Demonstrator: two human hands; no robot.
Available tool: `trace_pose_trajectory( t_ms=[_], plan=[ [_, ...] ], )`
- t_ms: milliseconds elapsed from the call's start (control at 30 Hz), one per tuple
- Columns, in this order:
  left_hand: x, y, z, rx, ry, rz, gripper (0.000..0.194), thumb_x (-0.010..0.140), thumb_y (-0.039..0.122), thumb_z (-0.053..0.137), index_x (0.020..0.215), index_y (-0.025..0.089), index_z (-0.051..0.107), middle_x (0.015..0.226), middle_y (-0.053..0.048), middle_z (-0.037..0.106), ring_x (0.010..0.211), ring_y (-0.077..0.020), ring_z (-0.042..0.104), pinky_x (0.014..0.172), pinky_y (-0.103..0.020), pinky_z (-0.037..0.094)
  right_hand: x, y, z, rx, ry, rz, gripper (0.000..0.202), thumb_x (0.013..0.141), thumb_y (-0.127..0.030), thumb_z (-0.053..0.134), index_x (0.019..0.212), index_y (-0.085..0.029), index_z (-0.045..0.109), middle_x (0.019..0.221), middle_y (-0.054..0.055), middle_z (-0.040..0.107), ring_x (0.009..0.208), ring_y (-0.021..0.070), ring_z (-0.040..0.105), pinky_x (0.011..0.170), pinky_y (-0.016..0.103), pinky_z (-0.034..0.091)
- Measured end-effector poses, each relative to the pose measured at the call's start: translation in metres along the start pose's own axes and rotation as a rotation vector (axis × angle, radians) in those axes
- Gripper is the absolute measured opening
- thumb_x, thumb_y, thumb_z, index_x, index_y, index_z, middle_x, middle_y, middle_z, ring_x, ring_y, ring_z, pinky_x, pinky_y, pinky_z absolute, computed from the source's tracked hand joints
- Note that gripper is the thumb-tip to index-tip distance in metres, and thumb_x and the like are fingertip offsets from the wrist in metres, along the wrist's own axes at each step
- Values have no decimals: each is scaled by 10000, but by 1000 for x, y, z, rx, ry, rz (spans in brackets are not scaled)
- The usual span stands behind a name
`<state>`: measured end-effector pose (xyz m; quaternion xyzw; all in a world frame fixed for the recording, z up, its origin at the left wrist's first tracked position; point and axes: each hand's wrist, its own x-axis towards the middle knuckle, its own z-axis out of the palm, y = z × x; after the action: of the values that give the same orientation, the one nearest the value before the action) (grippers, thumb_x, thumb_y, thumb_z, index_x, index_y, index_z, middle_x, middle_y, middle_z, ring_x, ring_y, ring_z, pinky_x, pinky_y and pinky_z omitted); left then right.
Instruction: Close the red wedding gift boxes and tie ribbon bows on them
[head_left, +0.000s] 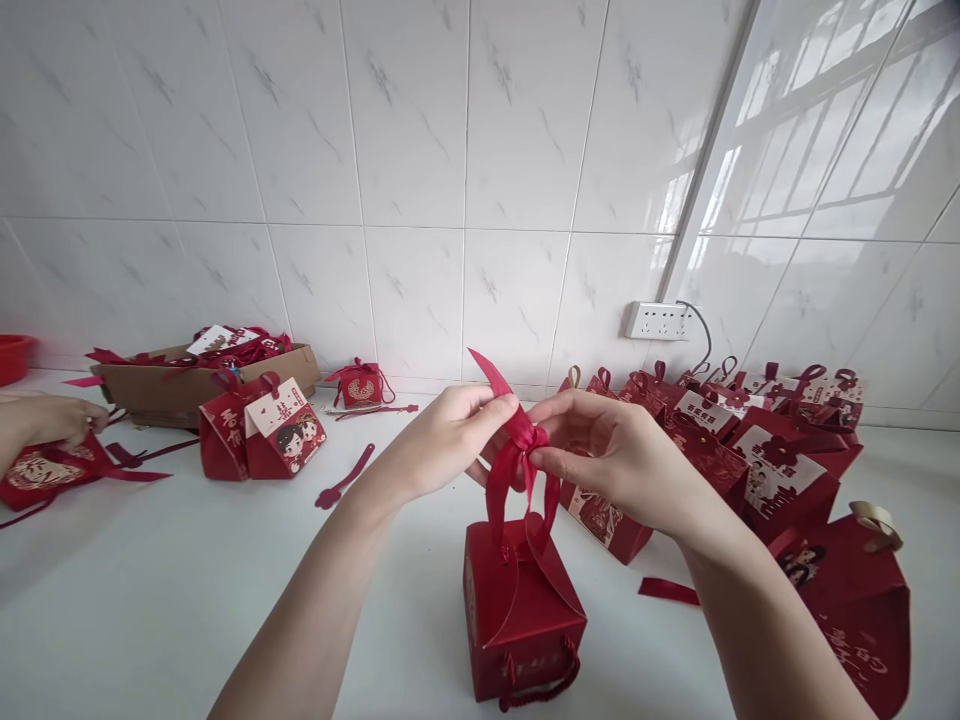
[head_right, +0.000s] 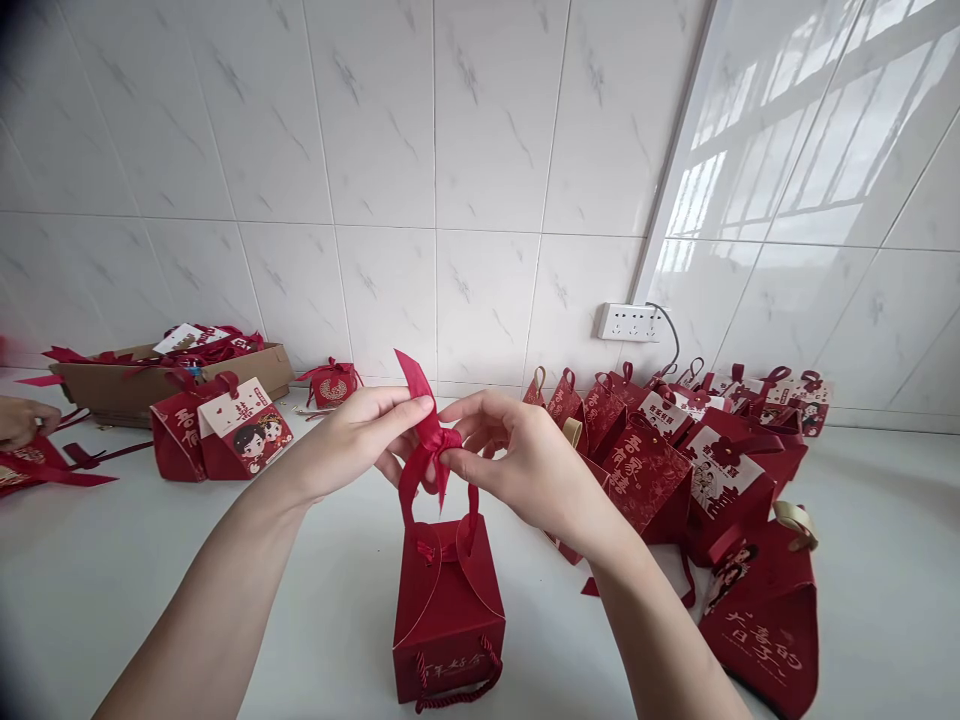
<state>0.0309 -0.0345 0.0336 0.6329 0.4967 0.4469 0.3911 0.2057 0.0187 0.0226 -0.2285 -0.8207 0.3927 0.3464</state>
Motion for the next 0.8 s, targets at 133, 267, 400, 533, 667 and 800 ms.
trace_pose_trajectory(
  t_ms=[133,267,400,533,667,800],
  plan=[
    [-2,1,0,11,-70,9,362,881,472,447,778,144,561,664,-70,680,637,-183,678,526,-250,539,-1,-1,3,-154,62,10,240,762,-194,602,1000,-226,613,718,-24,635,676,118,588,571,224,445],
    [-4,2,0,39,-62,37,350,889,445,440,777,141,574,713,-85,700,631,-171,682,545,-239,532,-3,-3,6,-255,70,21,127,753,-161,541,854,-210,599,718,-28,620,595,93,520,519,215,387],
    [-3,2,1,65,-46,46,344,883,448,454,761,154,586,731,-74,711,631,-175,686,571,-259,551,-2,-4,9,-370,98,23,83,725,-138,518,680,-194,476,602,-39,546,498,74,414,465,214,320],
    [-3,1,0,54,-22,31,347,862,464,487,753,157,605,719,-66,710,681,-198,693,600,-302,583,0,-3,13,-437,135,-26,155,773,-150,485,678,-207,377,555,-49,518,447,68,363,445,217,296],
    [-3,1,-1,67,-5,24,340,850,472,503,765,161,607,717,-60,711,676,-199,695,610,-308,587,0,-1,12,-285,88,-54,79,816,-132,466,832,-208,451,684,-31,648,549,98,526,512,219,395],
    [-3,0,-4,116,43,22,353,857,473,488,762,153,602,699,-63,700,662,-201,697,603,-298,584,-3,2,5,-181,68,-69,109,829,-225,551,918,-207,611,909,10,694,821,150,644,722,262,504]
  ],
)
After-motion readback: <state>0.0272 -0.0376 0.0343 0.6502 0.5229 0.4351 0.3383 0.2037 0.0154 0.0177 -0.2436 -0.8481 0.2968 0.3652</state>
